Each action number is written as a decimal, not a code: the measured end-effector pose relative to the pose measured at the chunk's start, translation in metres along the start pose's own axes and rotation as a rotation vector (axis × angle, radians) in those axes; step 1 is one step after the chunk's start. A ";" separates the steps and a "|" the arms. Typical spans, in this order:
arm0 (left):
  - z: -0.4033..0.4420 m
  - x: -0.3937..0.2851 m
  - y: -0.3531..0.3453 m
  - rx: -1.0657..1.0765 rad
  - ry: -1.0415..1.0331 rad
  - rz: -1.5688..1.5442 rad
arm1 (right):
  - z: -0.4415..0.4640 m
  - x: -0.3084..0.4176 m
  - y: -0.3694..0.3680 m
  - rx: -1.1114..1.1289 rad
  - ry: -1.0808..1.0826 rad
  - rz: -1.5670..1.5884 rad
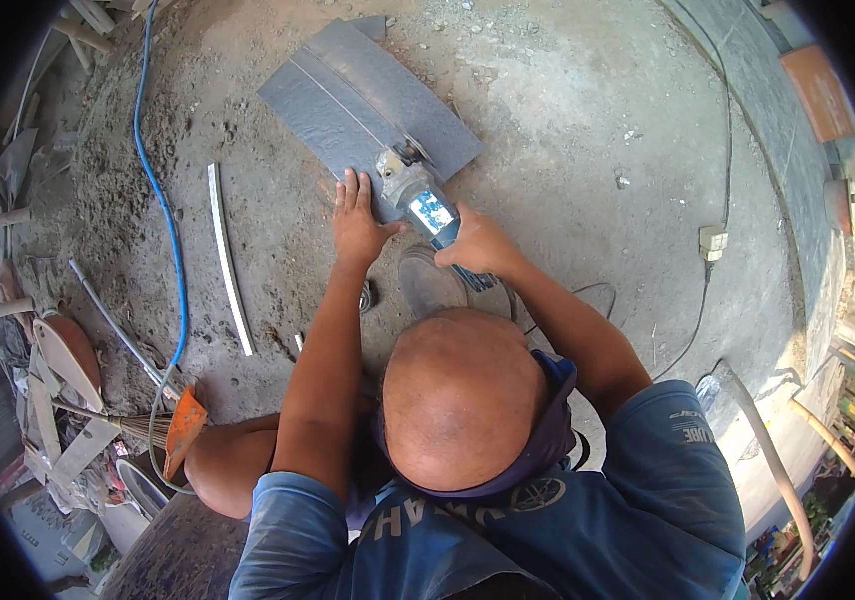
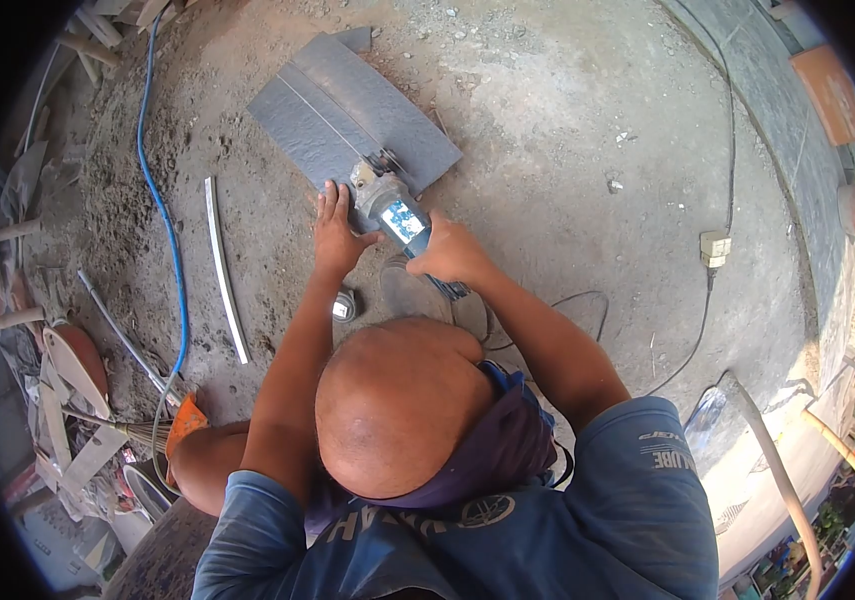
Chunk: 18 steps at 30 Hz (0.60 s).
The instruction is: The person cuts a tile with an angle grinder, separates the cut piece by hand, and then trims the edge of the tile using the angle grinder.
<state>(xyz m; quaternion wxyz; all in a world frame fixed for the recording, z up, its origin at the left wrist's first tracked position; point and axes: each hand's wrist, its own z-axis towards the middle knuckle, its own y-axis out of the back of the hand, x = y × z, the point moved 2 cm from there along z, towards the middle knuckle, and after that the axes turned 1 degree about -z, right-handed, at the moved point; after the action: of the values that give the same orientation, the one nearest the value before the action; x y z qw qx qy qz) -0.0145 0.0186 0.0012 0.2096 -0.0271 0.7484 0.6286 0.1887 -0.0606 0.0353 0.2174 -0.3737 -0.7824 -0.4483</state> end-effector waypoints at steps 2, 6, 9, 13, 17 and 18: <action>0.000 0.001 -0.001 -0.002 -0.004 0.002 | -0.001 -0.001 0.000 -0.001 0.006 0.007; -0.001 0.005 -0.002 -0.022 -0.014 -0.013 | -0.005 -0.001 0.000 0.002 -0.002 0.002; -0.001 0.003 -0.001 -0.003 0.001 0.004 | -0.007 0.002 0.003 0.019 -0.018 -0.003; -0.001 0.003 0.002 0.006 0.009 0.015 | -0.006 0.003 0.001 0.019 -0.026 0.006; -0.003 0.005 0.002 -0.005 -0.001 0.013 | -0.005 0.001 -0.004 0.012 -0.015 0.014; -0.003 0.004 0.003 0.002 0.007 0.011 | -0.003 0.000 -0.004 0.008 -0.010 0.016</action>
<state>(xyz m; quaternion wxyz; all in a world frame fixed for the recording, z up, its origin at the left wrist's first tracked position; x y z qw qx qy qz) -0.0194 0.0174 0.0027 0.2038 -0.0251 0.7500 0.6288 0.1856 -0.0649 0.0347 0.2186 -0.3812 -0.7822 -0.4416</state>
